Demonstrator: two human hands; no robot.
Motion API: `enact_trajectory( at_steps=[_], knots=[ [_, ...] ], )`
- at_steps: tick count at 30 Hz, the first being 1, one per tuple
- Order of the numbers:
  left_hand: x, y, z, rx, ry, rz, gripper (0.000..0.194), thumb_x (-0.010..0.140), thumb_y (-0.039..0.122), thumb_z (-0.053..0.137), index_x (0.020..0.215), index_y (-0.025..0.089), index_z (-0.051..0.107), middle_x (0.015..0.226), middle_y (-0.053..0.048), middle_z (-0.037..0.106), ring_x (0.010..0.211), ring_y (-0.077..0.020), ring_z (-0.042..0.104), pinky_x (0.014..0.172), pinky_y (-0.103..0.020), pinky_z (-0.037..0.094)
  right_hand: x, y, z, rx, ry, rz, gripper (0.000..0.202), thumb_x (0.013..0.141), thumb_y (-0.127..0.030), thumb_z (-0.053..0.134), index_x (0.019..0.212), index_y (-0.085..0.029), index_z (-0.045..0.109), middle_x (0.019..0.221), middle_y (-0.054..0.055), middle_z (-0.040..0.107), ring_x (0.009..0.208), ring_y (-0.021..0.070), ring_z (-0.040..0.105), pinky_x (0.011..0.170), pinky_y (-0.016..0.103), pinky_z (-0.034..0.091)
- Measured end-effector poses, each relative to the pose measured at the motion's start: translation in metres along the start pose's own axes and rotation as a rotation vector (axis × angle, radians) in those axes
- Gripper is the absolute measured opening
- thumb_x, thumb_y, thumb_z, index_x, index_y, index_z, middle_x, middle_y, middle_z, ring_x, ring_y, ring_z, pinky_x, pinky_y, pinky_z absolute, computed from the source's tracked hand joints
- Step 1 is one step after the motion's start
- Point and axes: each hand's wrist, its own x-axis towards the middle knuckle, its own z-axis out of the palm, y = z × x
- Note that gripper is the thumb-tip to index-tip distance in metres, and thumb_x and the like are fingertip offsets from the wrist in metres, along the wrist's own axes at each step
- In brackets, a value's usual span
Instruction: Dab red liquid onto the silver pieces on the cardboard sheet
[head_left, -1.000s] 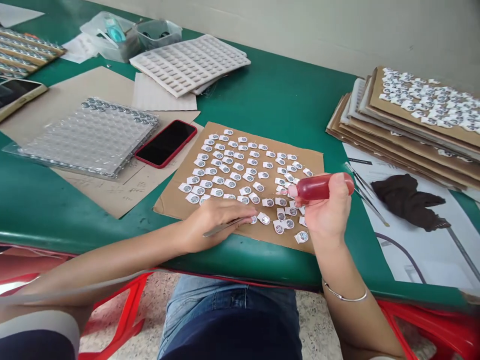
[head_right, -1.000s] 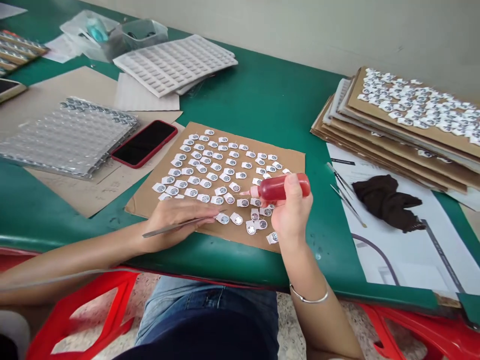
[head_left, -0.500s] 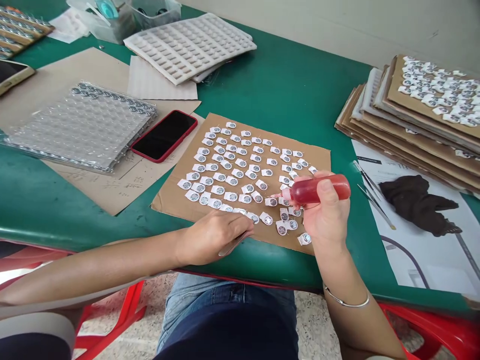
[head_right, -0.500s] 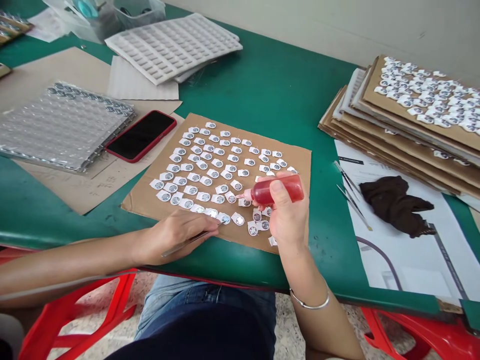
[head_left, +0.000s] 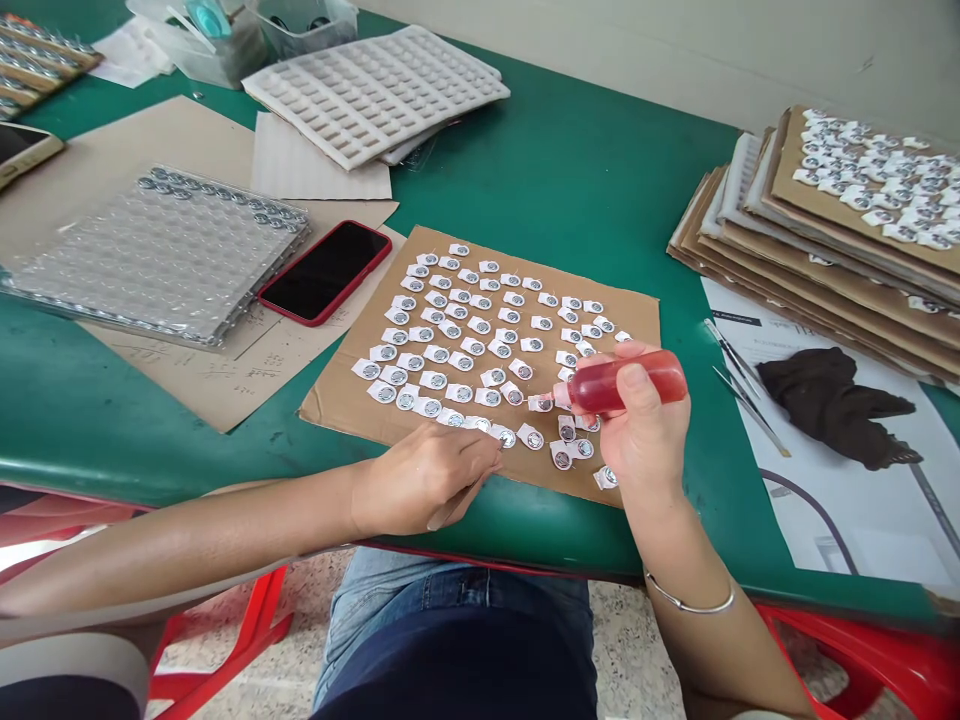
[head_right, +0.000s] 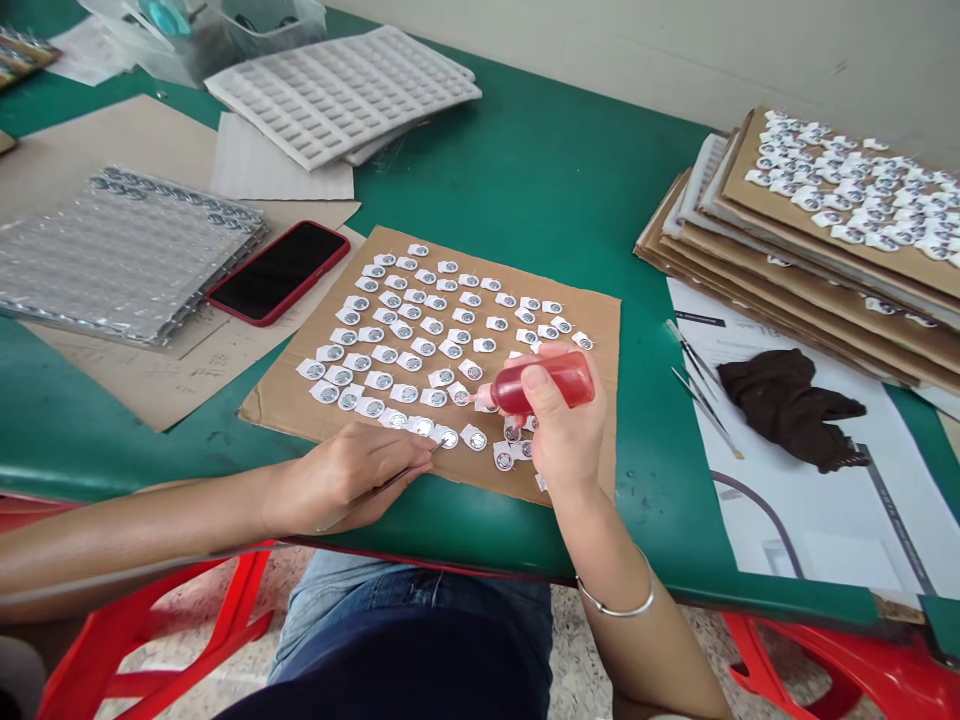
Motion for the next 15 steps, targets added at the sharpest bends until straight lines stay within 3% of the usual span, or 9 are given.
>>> enact_trajectory(
  at_steps=[4,9,15],
  knots=[
    [-0.003,0.002,0.005,0.084,-0.04,0.101,0.014,0.088,0.008,0.043,0.083,0.011,0.056,0.072,-0.009,0.064,0.066,-0.0166,0.062,0.061,-0.027,0.055,-0.006,0.002,0.005,-0.083,-0.072,0.001,0.026,0.072,-0.044,0.068,0.084,-0.024,0.058,0.08,0.0,0.068,0.054,0.016,0.067,0.035,0.023,0.041],
    [-0.004,0.01,0.011,0.339,-0.025,0.23,0.016,0.086,0.005,0.046,0.074,0.01,0.055,0.074,-0.014,0.065,0.066,-0.019,0.062,0.058,-0.029,0.056,-0.015,0.005,0.013,-0.242,-0.153,-0.101,0.02,0.073,-0.039,0.068,0.08,-0.022,0.063,0.075,0.001,0.069,0.059,0.0171,0.068,0.053,0.03,0.055],
    [-0.006,0.013,0.014,0.481,-0.029,0.284,0.014,0.085,0.008,0.049,0.074,0.009,0.058,0.084,-0.019,0.069,0.067,-0.0201,0.063,0.054,-0.029,0.054,-0.018,0.009,0.015,-0.458,-0.164,-0.223,0.018,0.071,-0.037,0.07,0.077,-0.023,0.063,0.074,0.001,0.069,0.064,0.018,0.066,0.06,0.034,0.055]
  ],
)
